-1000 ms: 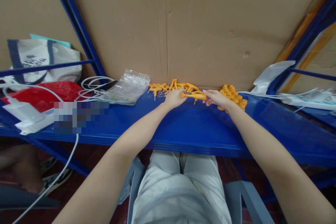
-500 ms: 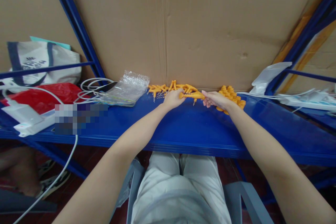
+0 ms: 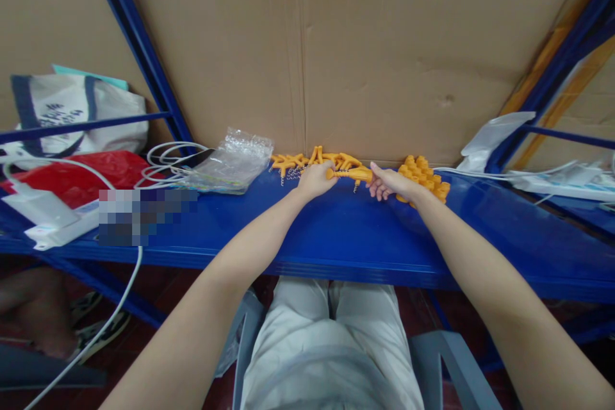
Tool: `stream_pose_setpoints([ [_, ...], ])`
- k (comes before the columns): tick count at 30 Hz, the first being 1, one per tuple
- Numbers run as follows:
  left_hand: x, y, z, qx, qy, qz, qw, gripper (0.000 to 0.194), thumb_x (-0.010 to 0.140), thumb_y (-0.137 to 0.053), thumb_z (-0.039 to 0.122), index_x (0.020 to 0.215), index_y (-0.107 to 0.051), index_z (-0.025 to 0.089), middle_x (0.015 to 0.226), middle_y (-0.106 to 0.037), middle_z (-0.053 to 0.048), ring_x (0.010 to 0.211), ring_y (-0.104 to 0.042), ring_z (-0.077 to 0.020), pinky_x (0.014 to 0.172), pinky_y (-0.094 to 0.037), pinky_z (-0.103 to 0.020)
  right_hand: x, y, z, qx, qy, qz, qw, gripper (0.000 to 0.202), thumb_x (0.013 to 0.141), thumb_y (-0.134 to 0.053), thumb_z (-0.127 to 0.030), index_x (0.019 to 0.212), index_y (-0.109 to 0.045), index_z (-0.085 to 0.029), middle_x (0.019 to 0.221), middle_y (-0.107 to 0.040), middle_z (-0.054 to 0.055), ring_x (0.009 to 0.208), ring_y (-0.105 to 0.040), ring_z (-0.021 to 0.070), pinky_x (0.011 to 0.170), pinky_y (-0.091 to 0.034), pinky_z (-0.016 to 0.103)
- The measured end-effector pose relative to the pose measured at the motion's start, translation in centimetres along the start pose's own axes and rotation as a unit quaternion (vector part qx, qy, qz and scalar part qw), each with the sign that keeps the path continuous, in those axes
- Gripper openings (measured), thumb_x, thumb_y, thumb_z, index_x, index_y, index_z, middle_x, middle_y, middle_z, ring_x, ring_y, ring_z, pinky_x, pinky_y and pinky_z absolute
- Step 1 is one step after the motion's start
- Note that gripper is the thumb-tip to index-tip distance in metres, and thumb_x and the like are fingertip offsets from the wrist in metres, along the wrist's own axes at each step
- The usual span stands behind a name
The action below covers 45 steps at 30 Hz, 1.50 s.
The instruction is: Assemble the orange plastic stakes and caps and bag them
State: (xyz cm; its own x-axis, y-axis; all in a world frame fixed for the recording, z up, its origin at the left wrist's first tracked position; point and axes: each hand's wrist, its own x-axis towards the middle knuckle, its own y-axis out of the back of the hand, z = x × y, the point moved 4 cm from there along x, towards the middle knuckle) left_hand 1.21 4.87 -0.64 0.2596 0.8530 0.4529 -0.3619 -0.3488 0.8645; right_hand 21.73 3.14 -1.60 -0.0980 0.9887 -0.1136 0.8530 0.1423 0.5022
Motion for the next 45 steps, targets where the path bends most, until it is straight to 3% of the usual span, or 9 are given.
stream_pose_setpoints([
  [6,0.06,0.06,-0.14,-0.01,-0.011,0.004,1.0,0.027,0.088,-0.063,0.035,0.112,-0.068,0.024,0.104,-0.075,-0.008,0.102,-0.069,-0.0267,0.088,-0.052,-0.034,-0.24,0.22,0.13,0.028,0.027,-0.051,0.998,0.058,0.096,-0.034,-0.067,0.068,-0.059,-0.022,0.055,-0.062,0.006,0.047,-0.054,0.0144,0.047,-0.043,0.025],
  [13,0.12,-0.05,-0.25,-0.023,-0.037,0.015,0.999,0.031,0.087,-0.064,0.044,0.108,-0.068,0.021,0.098,-0.074,-0.007,0.096,-0.069,-0.0244,0.083,-0.052,-0.033,-0.14,0.11,0.12,0.004,0.029,-0.04,0.999,0.061,0.092,-0.033,-0.074,0.069,-0.057,-0.022,0.053,-0.06,0.005,0.046,-0.054,0.0142,0.049,-0.048,0.025],
  [19,0.0,0.1,-0.16,-0.006,-0.017,0.005,1.0,0.033,0.087,-0.065,0.046,0.11,-0.068,0.022,0.098,-0.074,-0.007,0.097,-0.069,-0.0254,0.081,-0.052,-0.032,-0.31,-0.16,-0.23,0.055,0.041,0.009,0.998,0.028,0.103,-0.042,-0.045,0.091,-0.053,-0.021,0.07,-0.069,0.002,0.049,-0.06,0.0108,0.046,-0.044,0.019],
  [23,-0.06,0.07,-0.06,-0.002,-0.009,0.003,1.0,0.033,0.087,-0.065,0.046,0.11,-0.068,0.023,0.1,-0.074,-0.008,0.099,-0.069,-0.0261,0.081,-0.052,-0.032,-0.33,0.03,-0.28,0.047,0.062,0.014,0.997,0.022,0.103,-0.044,-0.04,0.098,-0.055,-0.021,0.078,-0.072,0.003,0.053,-0.062,0.0102,0.05,-0.047,0.019],
  [27,-0.03,0.05,-0.16,-0.006,-0.011,0.007,1.0,0.032,0.087,-0.064,0.047,0.107,-0.068,0.022,0.099,-0.075,-0.009,0.098,-0.07,-0.0263,0.08,-0.052,-0.032,-0.36,0.46,-0.38,0.044,0.09,0.003,0.995,0.011,0.095,-0.061,-0.032,0.1,-0.057,-0.023,0.082,-0.073,0.002,0.06,-0.065,0.0112,0.056,-0.051,0.02],
  [31,0.0,0.08,-0.21,-0.005,-0.02,0.009,1.0,0.033,0.088,-0.063,0.047,0.107,-0.068,0.021,0.098,-0.074,-0.009,0.096,-0.07,-0.0257,0.08,-0.052,-0.032,-0.49,0.57,-0.44,0.053,0.093,-0.005,0.994,0.012,0.092,-0.065,-0.032,0.09,-0.06,-0.022,0.073,-0.071,0.001,0.058,-0.063,0.0114,0.058,-0.052,0.021],
  [38,-0.1,0.24,-0.01,-0.006,-0.029,0.013,0.999,0.033,0.087,-0.064,0.045,0.111,-0.068,0.021,0.1,-0.074,-0.008,0.097,-0.069,-0.0253,0.082,-0.052,-0.033,-0.24,-0.13,-0.27,0.041,0.014,0.012,0.999,0.055,0.098,-0.042,-0.059,0.063,-0.057,-0.02,0.047,-0.056,0.002,0.041,-0.052,0.0109,0.046,-0.044,0.022],
  [42,-0.11,0.23,0.07,-0.002,-0.027,0.01,1.0,0.034,0.087,-0.064,0.045,0.111,-0.068,0.022,0.1,-0.075,-0.008,0.097,-0.069,-0.0248,0.082,-0.052,-0.032,-0.07,-0.28,-0.37,0.033,-0.017,0.022,0.999,0.058,0.099,-0.035,-0.062,0.066,-0.057,-0.019,0.043,-0.053,0.001,0.037,-0.049,0.0105,0.04,-0.039,0.021],
  [45,-0.1,0.26,0.15,0.0,-0.025,0.008,1.0,0.032,0.088,-0.063,0.046,0.109,-0.068,0.022,0.1,-0.075,-0.008,0.098,-0.069,-0.0255,0.082,-0.053,-0.033,-0.45,0.02,-0.57,0.046,-0.009,0.022,0.999,0.051,0.098,-0.039,-0.061,0.08,-0.06,-0.019,0.053,-0.063,0.002,0.039,-0.053,0.0114,0.039,-0.038,0.021],
])
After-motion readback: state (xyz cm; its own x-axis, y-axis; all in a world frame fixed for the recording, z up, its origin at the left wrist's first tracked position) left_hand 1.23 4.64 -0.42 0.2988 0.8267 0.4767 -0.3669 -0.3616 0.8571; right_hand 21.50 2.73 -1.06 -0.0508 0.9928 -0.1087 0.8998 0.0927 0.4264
